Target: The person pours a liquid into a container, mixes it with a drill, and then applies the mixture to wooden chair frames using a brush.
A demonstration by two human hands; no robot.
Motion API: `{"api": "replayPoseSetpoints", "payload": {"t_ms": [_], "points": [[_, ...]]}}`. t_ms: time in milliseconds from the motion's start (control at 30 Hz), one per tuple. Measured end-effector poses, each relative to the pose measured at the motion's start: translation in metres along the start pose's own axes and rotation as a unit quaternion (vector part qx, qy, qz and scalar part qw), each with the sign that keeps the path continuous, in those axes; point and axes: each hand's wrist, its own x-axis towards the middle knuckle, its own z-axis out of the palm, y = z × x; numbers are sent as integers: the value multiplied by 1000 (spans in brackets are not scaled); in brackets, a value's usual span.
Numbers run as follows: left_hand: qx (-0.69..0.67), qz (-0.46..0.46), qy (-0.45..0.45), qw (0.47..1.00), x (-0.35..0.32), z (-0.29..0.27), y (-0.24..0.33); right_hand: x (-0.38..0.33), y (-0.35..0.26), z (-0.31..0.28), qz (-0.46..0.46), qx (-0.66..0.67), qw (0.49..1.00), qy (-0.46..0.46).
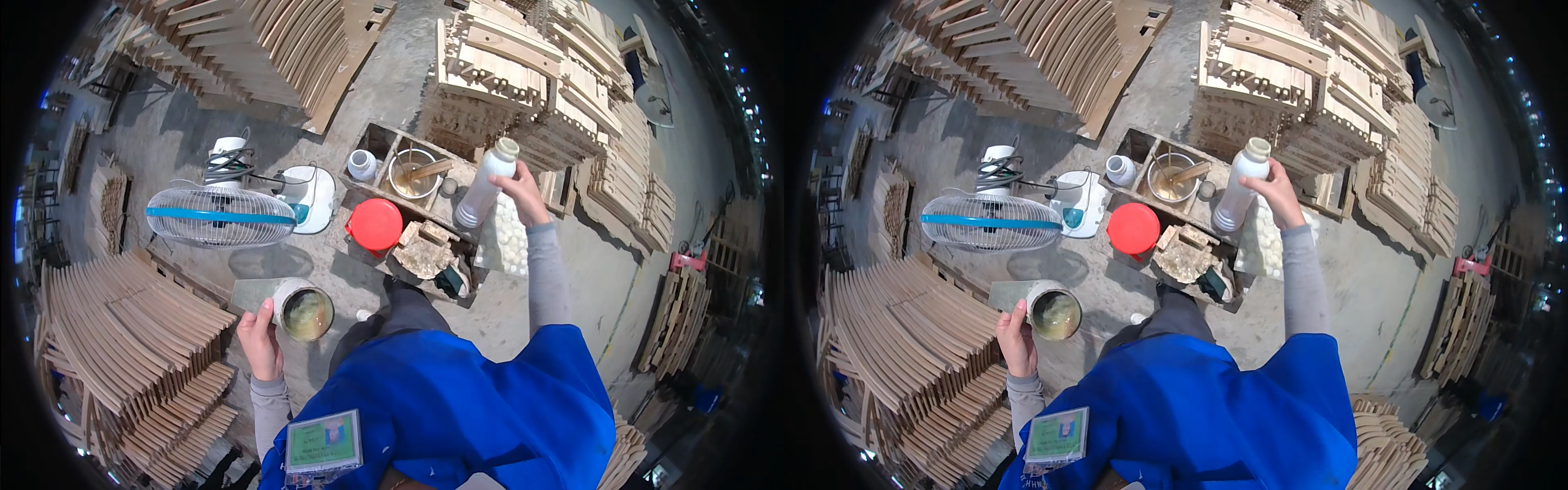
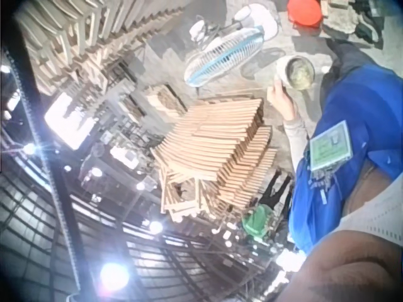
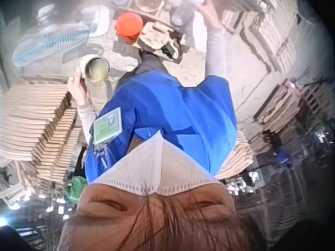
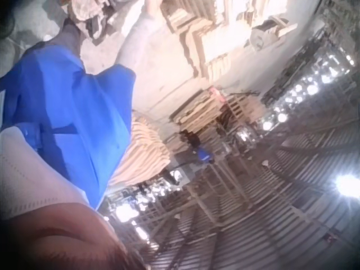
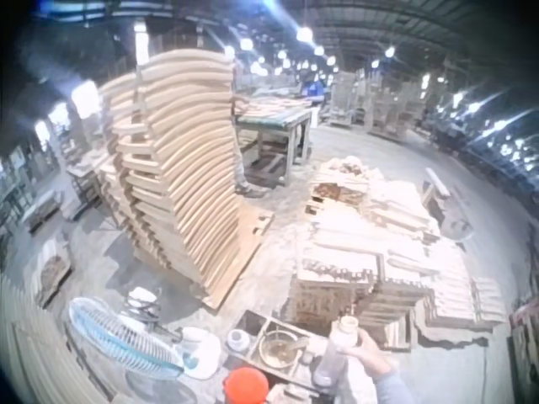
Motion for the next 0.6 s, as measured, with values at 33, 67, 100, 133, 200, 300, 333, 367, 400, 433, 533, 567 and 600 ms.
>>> {"api": "replayPoseSetpoints", "payload": {"t_ms": [33, 67, 100, 133, 200, 300, 333, 367, 400, 433, 533, 567, 600], "points": [[0, 2, -3, 1000, -2, 0, 1, 2, 3, 1, -2, 18, 1000, 6], [1, 4, -6, 1000, -4, -1, 2, 6, 6, 3, -4, 35, 999, 12], [0, 5, -7, 1000, -5, -2, 2, 7, 6, 7, -6, 52, 998, 17], [3, 11, -5, 1000, -7, -4, 4, 6, 5, 8, 19, 59, 998, 12], [5, 19, 2, 1000, -11, -8, 5, 1, 12, 11, -10, 85, 996, -2], [-3, 28, 6, 1000, -16, -16, 5, -9, 42, 22, -24, 14, 999, 21], [-2, 30, 3, 1000, -17, -18, 6, -12, 59, 28, -25, -26, 999, 37], [-4, 33, -3, 999, -16, -18, 7, -12, 73, 32, -31, -67, 996, 57], [-4, 33, -3, 999, -19, -19, 7, -13, 82, 42, -31, -141, 986, 87], [-5, 28, -1, 1000, -20, -17, 8, -10, 86, 44, -20, -193, 973, 127], [-5, 29, 9, 1000, -24, -15, 15, -4, 85, 55, 31, -319, 923, 213], [-6, 40, 12, 999, -26, -19, 13, -8, 83, 57, 48, -347, 915, 202], [-12, 51, 18, 998, -27, -23, 11, -14, 80, 60, 62, -377, 904, 189]]}}
